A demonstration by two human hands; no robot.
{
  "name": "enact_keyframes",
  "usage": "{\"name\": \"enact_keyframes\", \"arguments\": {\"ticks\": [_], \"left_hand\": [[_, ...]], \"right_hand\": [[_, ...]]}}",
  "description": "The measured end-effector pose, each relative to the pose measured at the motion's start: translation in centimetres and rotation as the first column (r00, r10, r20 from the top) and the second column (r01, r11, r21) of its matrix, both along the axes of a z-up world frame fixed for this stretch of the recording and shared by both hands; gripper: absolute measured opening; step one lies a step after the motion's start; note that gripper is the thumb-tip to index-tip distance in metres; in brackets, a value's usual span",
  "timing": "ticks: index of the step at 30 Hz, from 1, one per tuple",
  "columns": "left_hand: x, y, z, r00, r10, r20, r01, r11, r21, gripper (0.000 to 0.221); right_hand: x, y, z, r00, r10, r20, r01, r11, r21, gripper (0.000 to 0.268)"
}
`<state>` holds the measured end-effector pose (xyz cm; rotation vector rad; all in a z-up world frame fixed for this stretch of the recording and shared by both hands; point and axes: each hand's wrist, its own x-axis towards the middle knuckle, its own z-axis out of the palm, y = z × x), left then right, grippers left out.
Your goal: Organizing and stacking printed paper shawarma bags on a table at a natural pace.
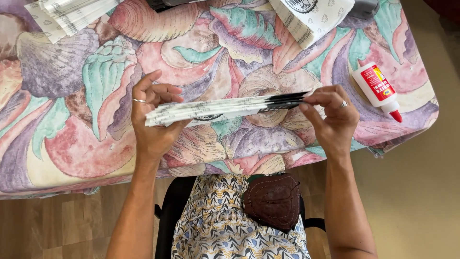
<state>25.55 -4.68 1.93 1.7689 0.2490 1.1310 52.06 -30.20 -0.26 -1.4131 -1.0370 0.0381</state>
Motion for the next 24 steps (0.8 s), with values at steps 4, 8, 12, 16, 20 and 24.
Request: {"name": "enact_keyframes", "arguments": {"ticks": [4, 8, 12, 16, 20, 24], "left_hand": [[0.1, 0.3, 1.2, 0.999, -0.036, -0.01, 0.035, 0.998, -0.045, 0.087], [0.5, 0.7, 0.6, 1.0, -0.015, 0.021, 0.017, 0.996, -0.093, 0.089], [0.6, 0.2, 1.0, 0.999, -0.026, 0.02, 0.028, 0.992, -0.124, 0.086], [0.6, 0.4, 0.5, 0.999, -0.034, 0.016, 0.036, 0.99, -0.136, 0.084], [0.0, 0.0, 1.2, 1.0, -0.031, -0.004, 0.03, 0.994, -0.103, 0.083], [-0.2, 0.0, 1.5, 1.0, -0.022, -0.013, 0.021, 0.997, -0.073, 0.082]], "right_hand": [[-0.1, 2.0, 3.1, 0.997, -0.005, -0.071, 0.004, 1.0, -0.013, 0.014], [1.0, 2.6, 4.4, 0.988, 0.044, -0.148, -0.041, 0.999, 0.02, 0.012], [3.4, 1.8, 2.3, 0.999, -0.03, 0.032, 0.028, 0.998, 0.058, 0.013], [0.3, 2.3, 3.7, 0.999, 0.007, -0.039, -0.007, 1.0, 0.013, 0.045], [0.8, 1.3, 2.0, 0.985, 0.04, -0.17, -0.044, 0.999, -0.019, 0.058], [1.7, 0.2, 2.3, 0.975, 0.167, -0.146, -0.18, 0.98, -0.081, 0.074]]}}
